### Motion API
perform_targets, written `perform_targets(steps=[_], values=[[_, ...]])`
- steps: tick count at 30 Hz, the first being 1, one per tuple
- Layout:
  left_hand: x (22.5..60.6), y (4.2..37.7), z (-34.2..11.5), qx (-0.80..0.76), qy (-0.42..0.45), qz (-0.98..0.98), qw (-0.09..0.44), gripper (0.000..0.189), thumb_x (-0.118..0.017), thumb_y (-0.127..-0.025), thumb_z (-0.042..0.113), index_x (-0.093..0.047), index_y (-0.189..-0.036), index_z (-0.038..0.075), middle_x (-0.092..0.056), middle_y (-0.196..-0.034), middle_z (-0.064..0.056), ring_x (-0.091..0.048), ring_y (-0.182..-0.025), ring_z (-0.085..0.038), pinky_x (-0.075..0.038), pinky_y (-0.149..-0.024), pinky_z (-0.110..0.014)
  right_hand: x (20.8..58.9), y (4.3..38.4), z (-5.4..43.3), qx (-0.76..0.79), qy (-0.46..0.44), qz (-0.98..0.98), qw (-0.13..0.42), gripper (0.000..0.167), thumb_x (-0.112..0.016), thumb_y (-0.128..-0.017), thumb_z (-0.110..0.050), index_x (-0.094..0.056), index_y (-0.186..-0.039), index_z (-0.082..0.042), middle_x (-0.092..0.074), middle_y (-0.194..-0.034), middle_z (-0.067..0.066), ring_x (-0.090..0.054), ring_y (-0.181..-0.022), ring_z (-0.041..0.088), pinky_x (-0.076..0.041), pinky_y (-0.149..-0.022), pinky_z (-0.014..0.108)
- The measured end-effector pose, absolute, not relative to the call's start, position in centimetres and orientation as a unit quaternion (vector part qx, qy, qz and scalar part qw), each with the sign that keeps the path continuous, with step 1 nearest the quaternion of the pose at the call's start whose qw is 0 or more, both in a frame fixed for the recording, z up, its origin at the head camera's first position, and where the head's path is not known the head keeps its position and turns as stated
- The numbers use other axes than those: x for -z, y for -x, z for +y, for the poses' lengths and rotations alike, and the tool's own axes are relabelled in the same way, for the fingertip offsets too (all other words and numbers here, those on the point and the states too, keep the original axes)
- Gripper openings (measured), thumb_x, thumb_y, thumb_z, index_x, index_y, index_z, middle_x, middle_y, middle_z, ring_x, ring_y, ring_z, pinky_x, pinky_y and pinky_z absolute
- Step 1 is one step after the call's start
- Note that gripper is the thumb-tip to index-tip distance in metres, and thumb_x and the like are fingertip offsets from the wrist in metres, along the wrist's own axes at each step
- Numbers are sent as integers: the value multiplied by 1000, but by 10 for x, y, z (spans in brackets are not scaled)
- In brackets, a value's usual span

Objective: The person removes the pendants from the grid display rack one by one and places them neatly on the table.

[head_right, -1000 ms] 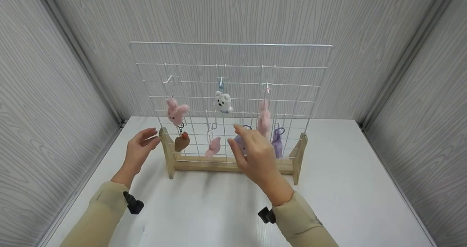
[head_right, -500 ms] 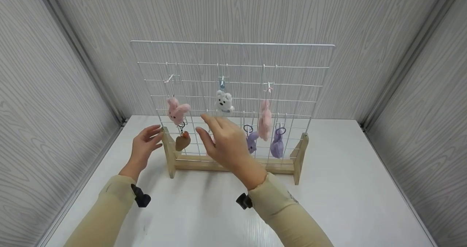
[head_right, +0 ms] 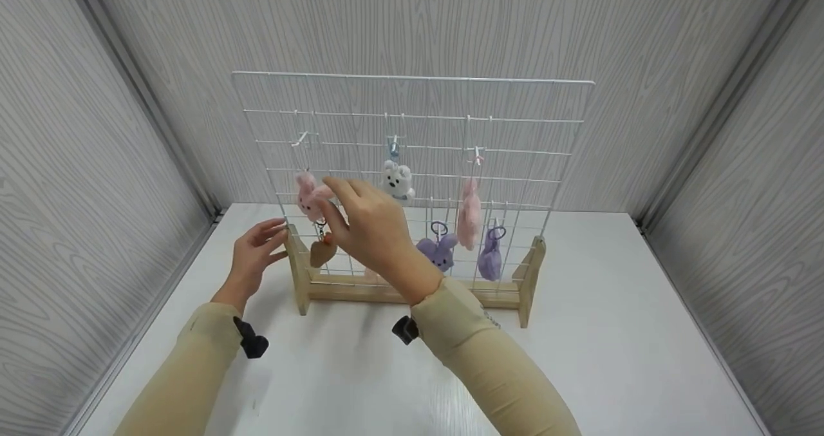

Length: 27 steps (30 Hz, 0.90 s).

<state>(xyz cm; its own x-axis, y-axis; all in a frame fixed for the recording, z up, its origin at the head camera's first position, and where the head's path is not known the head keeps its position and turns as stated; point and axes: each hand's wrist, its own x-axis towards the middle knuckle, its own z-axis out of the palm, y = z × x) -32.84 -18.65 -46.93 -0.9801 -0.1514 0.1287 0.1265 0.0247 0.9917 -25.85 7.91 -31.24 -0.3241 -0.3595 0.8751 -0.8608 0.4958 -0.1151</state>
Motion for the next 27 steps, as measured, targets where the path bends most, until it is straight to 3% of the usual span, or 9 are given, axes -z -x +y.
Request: perform_targets(steps=[8,14,23,27], values=[[471,328,-189,708,-17,-700,92,34,-65,-89,18,-58,-121,8,-58,-117,-9,-56,-106,-22,-50,-83,-38,304,278,66,-369,-380,-772,351,22,-58,-93,-15,-62,-109,0,-67,-91,7,-62,-79,15,-51,-69,27],[475,327,-189,709,-12,-699,92,29,-64,-89,19,-60,-117,10,-58,-116,-9,-56,-105,-22,-50,-83,-40,297,289,55,-453,-314,-784,285,22,-59,-92,-15,-63,-108,1,-66,-88,7,-59,-77,13,-49,-68,25],[476,326,-187,700,17,-707,98,32,-61,-92,18,-56,-120,5,-56,-116,-13,-56,-105,-25,-49,-83,-42,282,294,38,-484,-271,-796,242,20,-61,-91,-14,-63,-106,-2,-65,-91,4,-58,-80,12,-48,-71,23],[476,328,-186,699,19,-709,95,30,-61,-92,20,-57,-119,8,-57,-116,-11,-56,-106,-24,-49,-83,-41,275,300,32,-483,-254,-809,218,17,-63,-90,-13,-64,-104,-3,-64,-90,3,-57,-80,12,-47,-71,23]])
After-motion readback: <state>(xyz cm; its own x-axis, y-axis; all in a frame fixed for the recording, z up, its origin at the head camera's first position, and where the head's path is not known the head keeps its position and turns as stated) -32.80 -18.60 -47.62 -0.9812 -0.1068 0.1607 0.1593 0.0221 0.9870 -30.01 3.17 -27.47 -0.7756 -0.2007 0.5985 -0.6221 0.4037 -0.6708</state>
